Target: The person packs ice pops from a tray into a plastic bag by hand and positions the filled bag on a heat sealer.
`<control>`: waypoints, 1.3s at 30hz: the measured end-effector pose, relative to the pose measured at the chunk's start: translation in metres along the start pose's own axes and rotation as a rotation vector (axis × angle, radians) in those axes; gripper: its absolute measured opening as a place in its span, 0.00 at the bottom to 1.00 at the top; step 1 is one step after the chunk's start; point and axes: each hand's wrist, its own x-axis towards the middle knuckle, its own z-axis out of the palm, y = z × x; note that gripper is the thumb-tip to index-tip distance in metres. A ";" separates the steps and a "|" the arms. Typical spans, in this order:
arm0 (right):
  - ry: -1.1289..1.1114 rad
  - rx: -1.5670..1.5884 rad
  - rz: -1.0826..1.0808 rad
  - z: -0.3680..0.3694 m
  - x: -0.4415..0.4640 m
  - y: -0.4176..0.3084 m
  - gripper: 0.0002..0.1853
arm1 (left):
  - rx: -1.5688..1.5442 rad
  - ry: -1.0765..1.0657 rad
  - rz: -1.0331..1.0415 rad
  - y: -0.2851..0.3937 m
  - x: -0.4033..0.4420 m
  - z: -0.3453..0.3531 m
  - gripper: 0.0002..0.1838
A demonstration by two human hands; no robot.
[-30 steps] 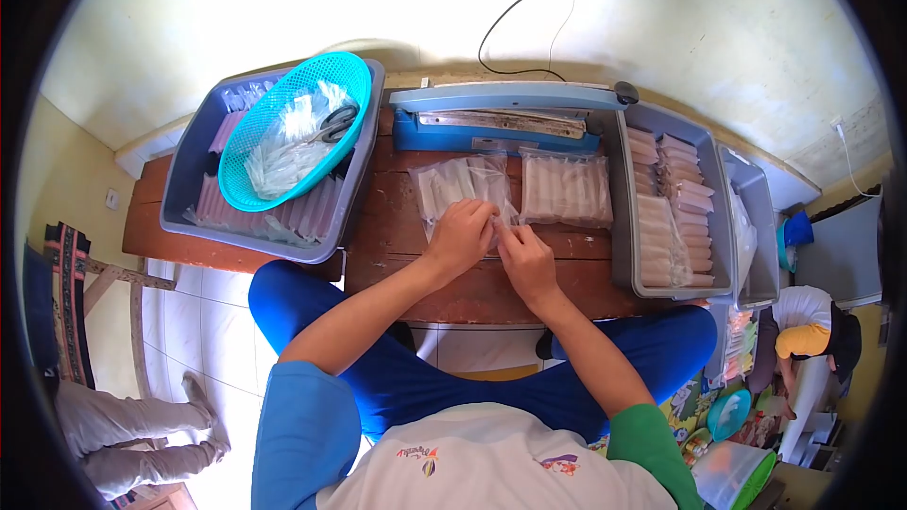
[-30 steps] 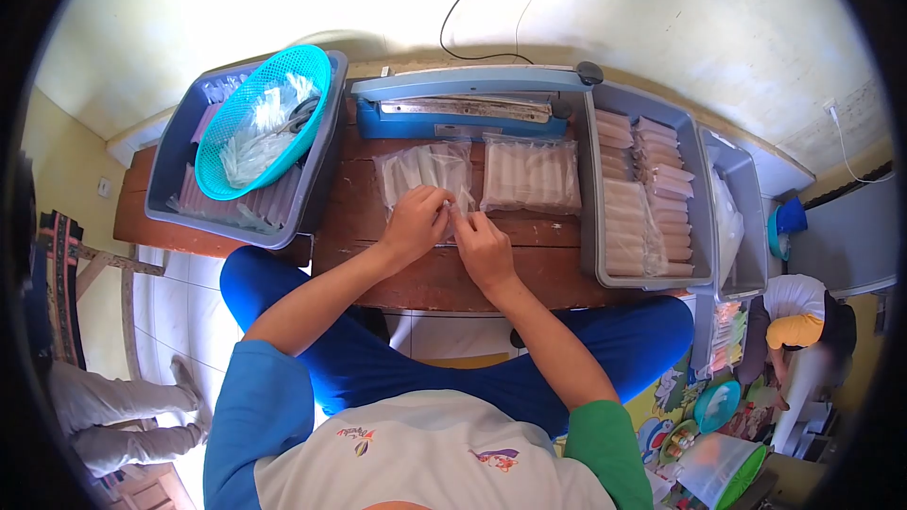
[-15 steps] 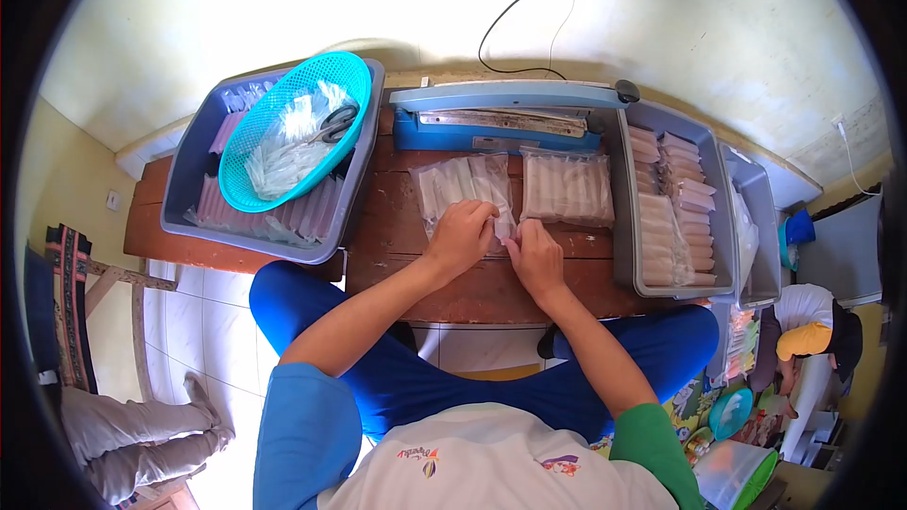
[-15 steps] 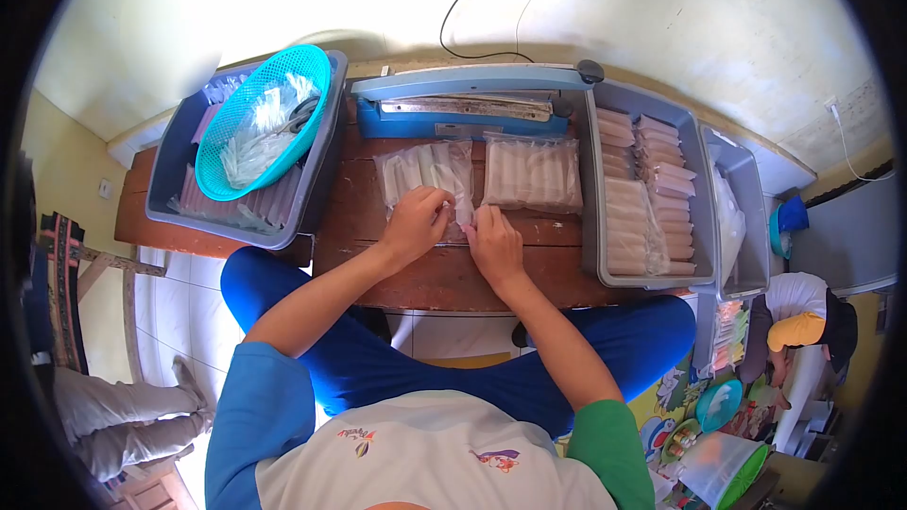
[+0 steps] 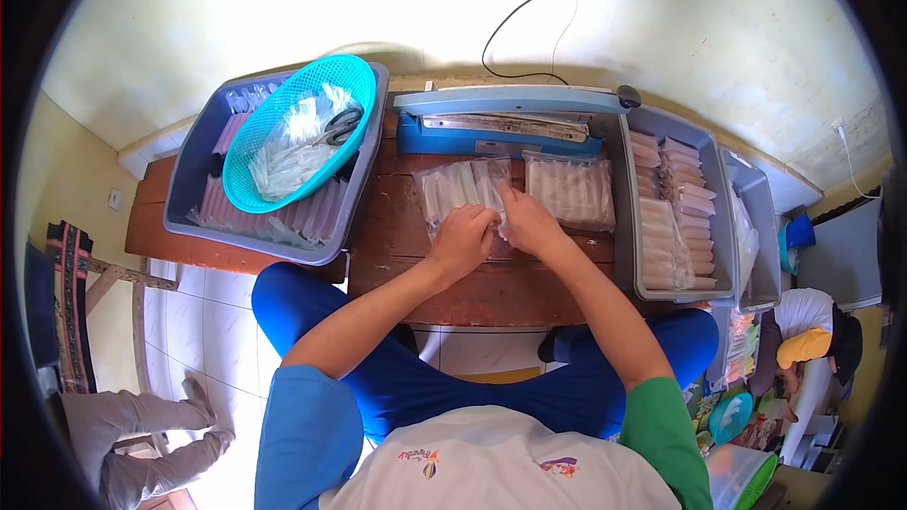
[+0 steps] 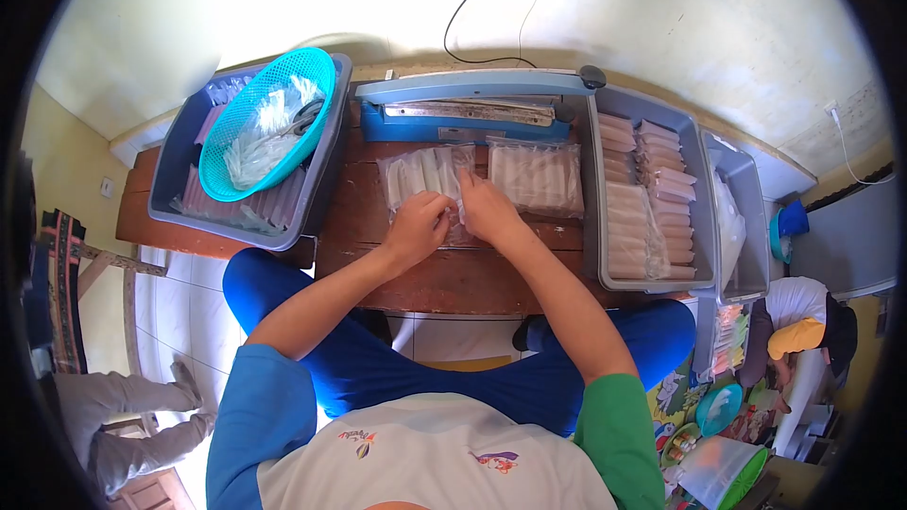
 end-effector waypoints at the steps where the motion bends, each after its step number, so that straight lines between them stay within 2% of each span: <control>1: -0.095 0.024 0.064 0.000 0.006 0.002 0.39 | 0.004 -0.005 -0.001 0.000 0.000 0.000 0.07; 2: -0.096 0.023 0.062 0.003 0.010 0.007 0.39 | 0.008 -0.008 -0.001 0.000 0.000 0.000 0.07; 4: 0.005 -0.036 -0.021 0.009 0.015 0.013 0.30 | 0.004 -0.017 -0.013 0.001 0.001 0.001 0.07; 7: -0.023 -0.051 0.049 0.011 0.022 0.014 0.25 | 0.006 -0.023 -0.025 0.000 0.000 0.003 0.07; 11: -0.050 -0.028 0.075 0.011 0.029 0.015 0.29 | 0.017 -0.010 -0.013 0.001 -0.001 0.004 0.07; 19: -0.073 -0.038 0.026 0.018 0.033 0.023 0.23 | 0.071 -0.058 -0.019 -0.001 0.001 0.000 0.07; 26: -0.085 -0.084 0.089 0.015 0.024 0.013 0.21 | 0.077 -0.108 -0.022 -0.001 -0.001 0.005 0.08; 28: 0.018 -0.048 0.004 0.014 0.018 0.007 0.20 | 0.097 -0.093 0.007 0.002 -0.001 0.004 0.10; 32: 0.076 -0.051 0.077 0.000 -0.008 -0.017 0.21 | 0.151 -0.080 0.051 0.002 -0.004 0.003 0.14; 37: 0.247 0.005 -0.069 -0.009 -0.039 -0.018 0.19 | 0.135 -0.098 0.079 0.006 -0.005 0.003 0.14; 39: 0.252 0.045 -0.076 -0.016 -0.052 -0.018 0.19 | 0.120 -0.085 0.099 0.012 -0.005 0.002 0.14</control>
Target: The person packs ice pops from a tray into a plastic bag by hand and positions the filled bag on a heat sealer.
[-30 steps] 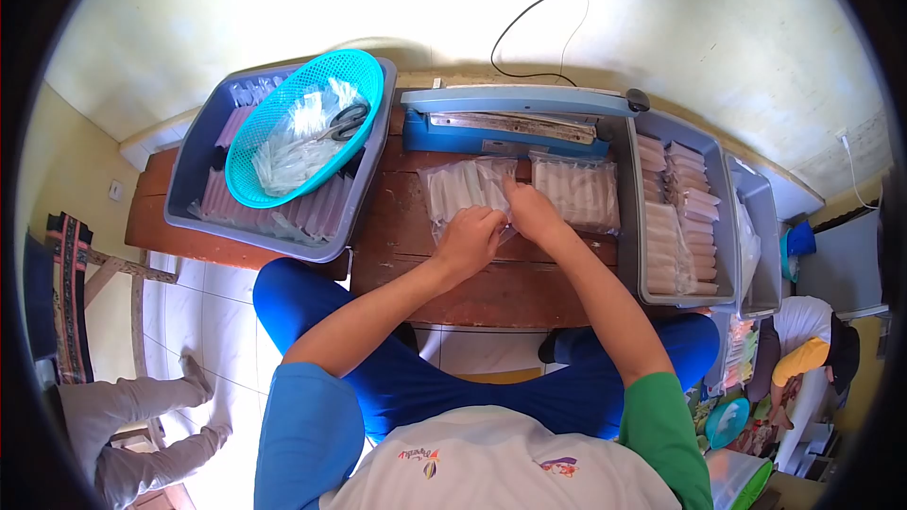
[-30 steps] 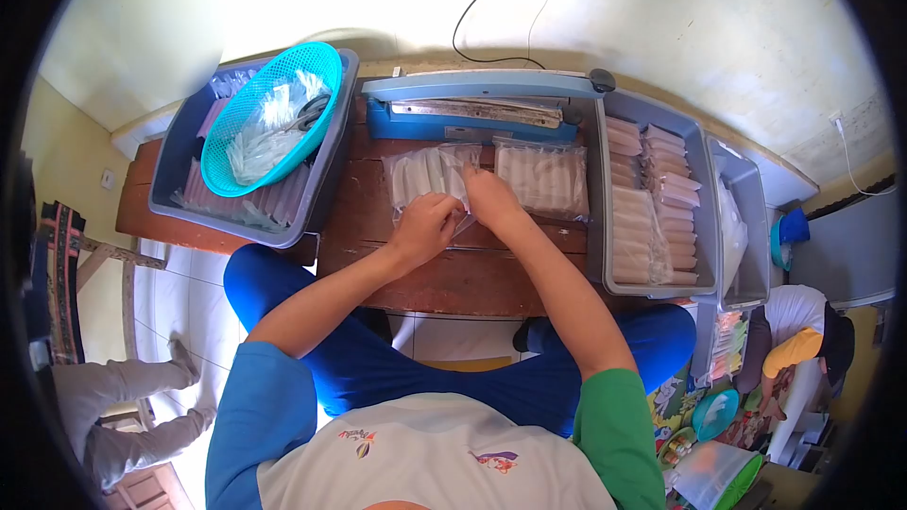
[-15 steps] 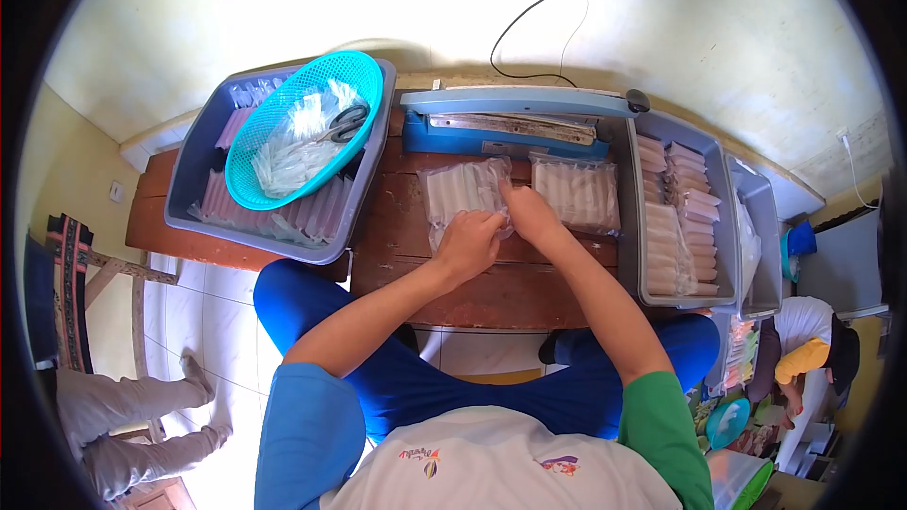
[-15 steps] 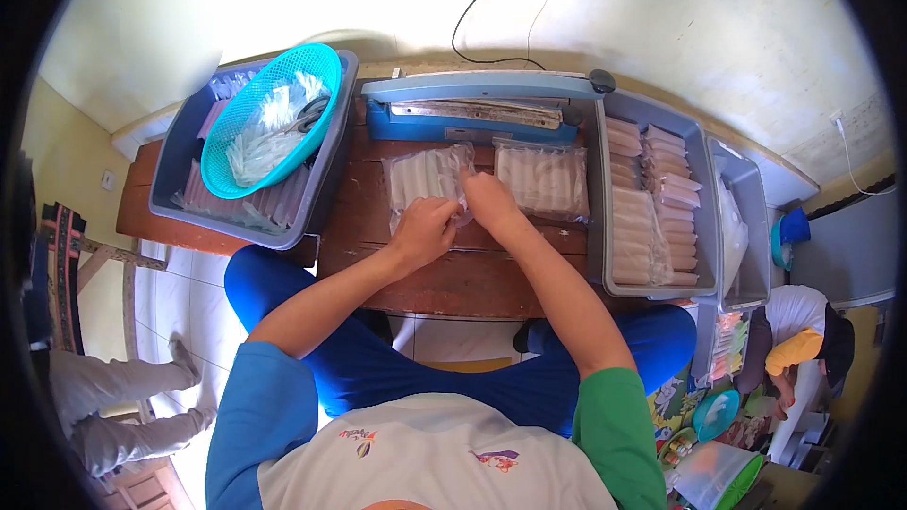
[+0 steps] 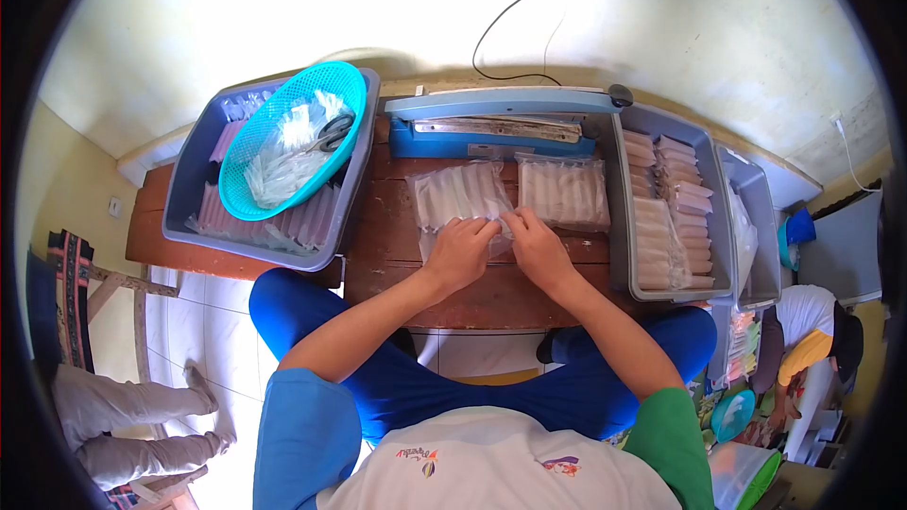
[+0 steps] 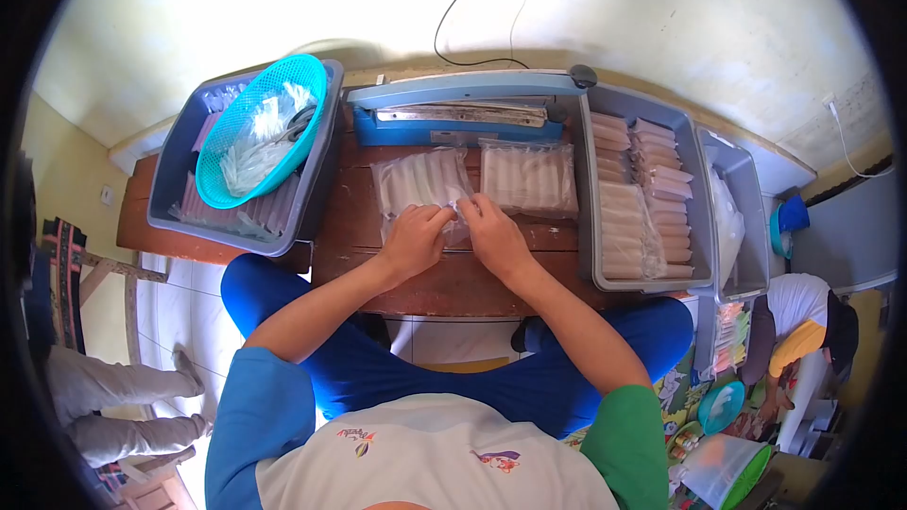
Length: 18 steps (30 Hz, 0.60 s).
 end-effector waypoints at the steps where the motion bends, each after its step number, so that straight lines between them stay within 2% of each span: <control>1: 0.003 0.042 -0.005 -0.006 -0.005 -0.001 0.18 | -0.003 -0.007 0.012 0.003 0.000 -0.001 0.13; 4: 0.046 0.082 -0.045 -0.037 -0.015 -0.005 0.18 | -0.027 -0.016 0.027 0.020 0.005 -0.008 0.11; 6: 0.074 0.082 0.007 -0.057 -0.020 -0.001 0.16 | -0.056 -0.027 0.035 0.033 0.015 -0.012 0.10; 8: 0.101 0.080 0.057 -0.077 -0.024 0.011 0.15 | -0.155 -0.101 -0.081 0.044 0.027 -0.014 0.09; 11: 0.136 0.125 0.121 -0.107 -0.026 0.040 0.12 | -0.268 -0.080 -0.076 0.057 0.055 -0.007 0.09; 13: 0.171 0.181 0.270 -0.127 -0.025 0.060 0.08 | -0.291 -0.073 -0.060 0.064 0.077 0.007 0.08; 18: 0.263 0.118 0.335 -0.152 -0.022 0.132 0.07 | -0.386 -0.075 -0.008 0.086 0.146 0.049 0.07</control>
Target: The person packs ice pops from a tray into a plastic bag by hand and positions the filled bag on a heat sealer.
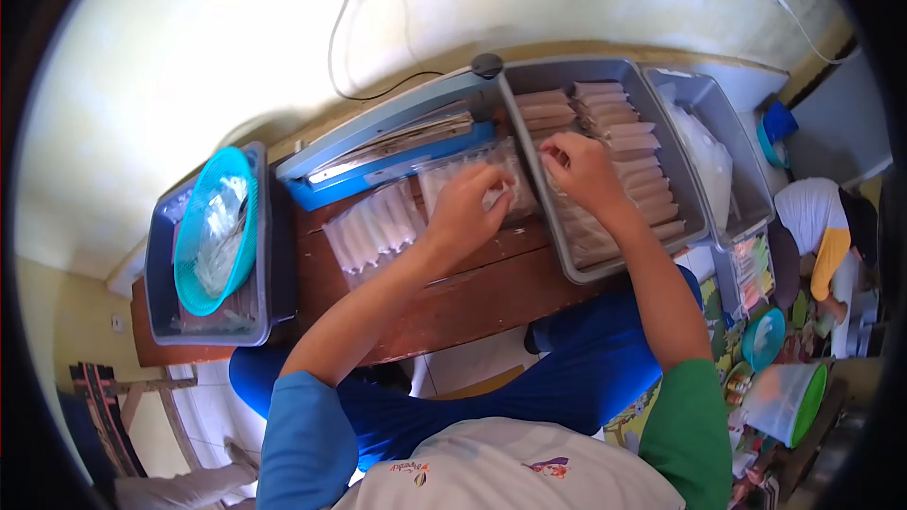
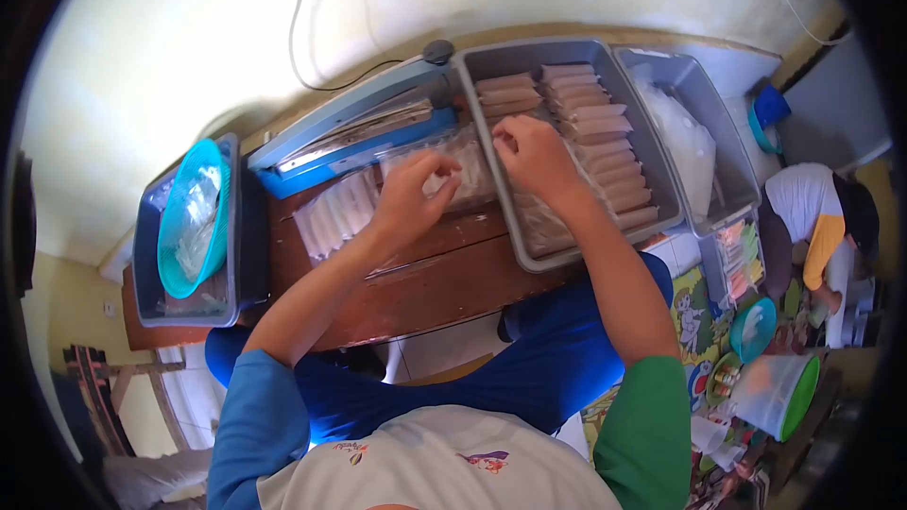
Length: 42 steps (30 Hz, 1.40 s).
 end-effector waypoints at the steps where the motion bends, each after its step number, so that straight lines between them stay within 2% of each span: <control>1: -0.016 -0.032 0.022 -0.003 0.004 0.014 0.07 | 0.025 0.026 0.086 -0.003 0.015 0.010 0.07; 2: -0.033 -0.064 0.043 -0.004 0.009 0.028 0.07 | 0.050 0.055 0.172 -0.006 0.032 0.021 0.07; 6: -0.050 -0.244 0.071 0.001 0.017 0.088 0.08 | 0.218 -0.055 0.237 -0.039 0.091 0.073 0.08; 7: -0.083 -0.248 0.139 0.004 0.019 0.092 0.09 | 0.210 -0.062 0.239 -0.041 0.101 0.078 0.08; 9: -0.118 -0.251 0.217 0.011 0.021 0.103 0.09 | 0.399 -0.255 0.213 -0.040 0.116 0.084 0.08; 10: -0.163 -0.293 0.259 0.015 0.023 0.111 0.10 | 0.394 -0.261 0.214 -0.036 0.122 0.086 0.08; 12: -0.212 -0.334 0.306 0.020 0.026 0.123 0.10 | 0.684 -0.512 0.068 -0.029 0.131 0.089 0.09; 13: -0.249 -0.365 0.366 0.022 0.028 0.128 0.10 | 0.681 -0.516 0.067 -0.028 0.134 0.092 0.09; 15: -0.290 -0.393 0.423 0.025 0.033 0.133 0.11 | 0.897 -0.587 0.071 -0.028 0.138 0.097 0.10; 21: -0.304 -0.410 0.461 0.031 0.034 0.145 0.11 | 0.935 -0.603 0.147 -0.035 0.137 0.103 0.08; 23: -0.254 -0.353 0.484 0.032 0.032 0.147 0.11 | 0.932 -0.629 0.139 -0.034 0.137 0.102 0.08; 27: -0.289 -0.348 0.499 0.021 0.037 0.127 0.13 | 0.926 -0.677 0.111 -0.031 0.138 0.101 0.09; 29: -0.349 -0.327 0.582 0.019 0.039 0.119 0.22 | 0.927 -0.690 0.113 -0.030 0.139 0.100 0.09; 33: -0.345 -0.389 0.639 0.027 0.041 0.115 0.25 | 0.935 -0.721 0.096 -0.029 0.139 0.101 0.10; 35: -0.246 -0.420 0.616 0.038 0.037 0.134 0.32 | 0.934 -0.725 0.089 -0.027 0.138 0.100 0.10; 42: -0.139 -0.280 0.577 0.031 0.034 0.137 0.29 | 0.928 -0.758 0.067 -0.031 0.141 0.103 0.12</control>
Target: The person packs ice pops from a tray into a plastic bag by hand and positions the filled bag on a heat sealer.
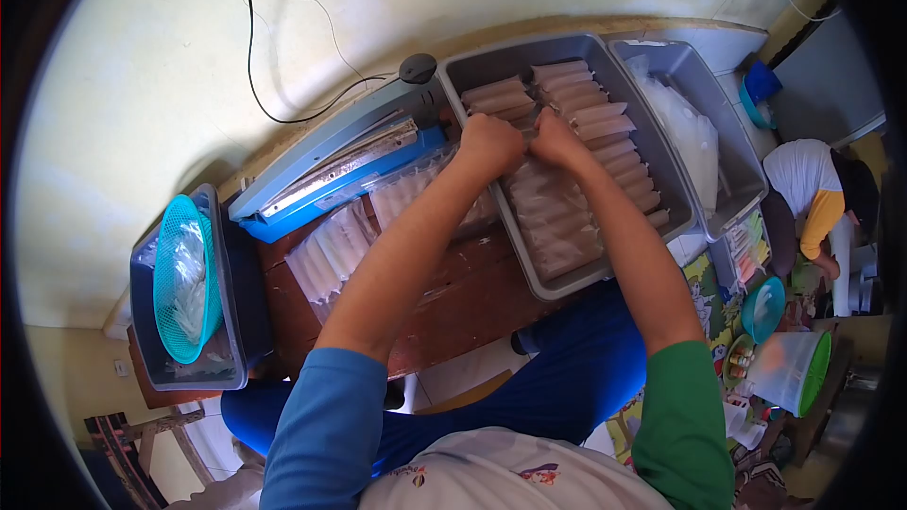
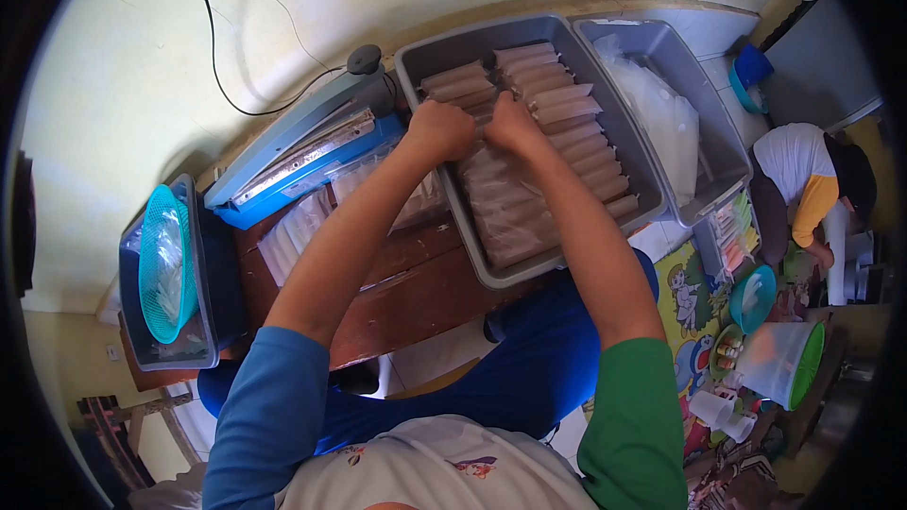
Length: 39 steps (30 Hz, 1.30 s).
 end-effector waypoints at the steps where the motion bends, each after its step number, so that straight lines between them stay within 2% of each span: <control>1: -0.037 0.056 -0.006 -0.011 -0.004 -0.006 0.28 | 0.000 0.000 0.001 0.000 0.001 0.000 0.12; 6: -0.101 0.283 0.023 -0.025 -0.004 -0.010 0.24 | 0.011 0.001 -0.008 -0.002 0.003 0.003 0.12; 8: -0.153 0.337 -0.095 -0.021 -0.001 -0.004 0.17 | -0.009 0.021 -0.019 -0.002 0.003 0.004 0.12; 12: -0.291 0.367 -0.019 -0.020 0.005 0.000 0.18 | -0.025 0.055 -0.043 -0.002 0.002 0.003 0.11; 14: -0.261 0.226 -0.141 -0.015 0.005 -0.001 0.18 | -0.025 0.064 -0.046 -0.002 0.002 0.005 0.11; 21: -0.196 -0.127 -0.129 -0.020 -0.012 -0.019 0.18 | 0.043 0.023 -0.014 -0.003 0.006 0.010 0.12; 24: -0.329 -0.230 -0.168 -0.030 -0.016 -0.025 0.23 | 0.075 -0.003 -0.016 -0.003 0.009 0.013 0.14; 26: -0.463 -0.236 -0.107 -0.028 -0.010 -0.022 0.30 | 0.064 0.041 -0.010 -0.003 0.009 0.017 0.11; 28: -0.446 -0.223 -0.117 -0.027 -0.011 -0.021 0.29 | 0.056 0.086 -0.005 -0.003 0.006 0.012 0.10; 30: -0.430 -0.210 -0.126 -0.023 -0.010 -0.016 0.28 | 0.049 -0.022 -0.018 -0.001 0.005 0.006 0.12; 35: -0.386 -0.079 -0.242 -0.020 -0.007 -0.008 0.18 | 0.017 -0.007 -0.041 0.000 0.001 0.000 0.11; 39: -0.275 -0.058 -0.278 -0.031 -0.014 -0.015 0.20 | -0.073 0.058 -0.070 -0.002 0.002 0.001 0.12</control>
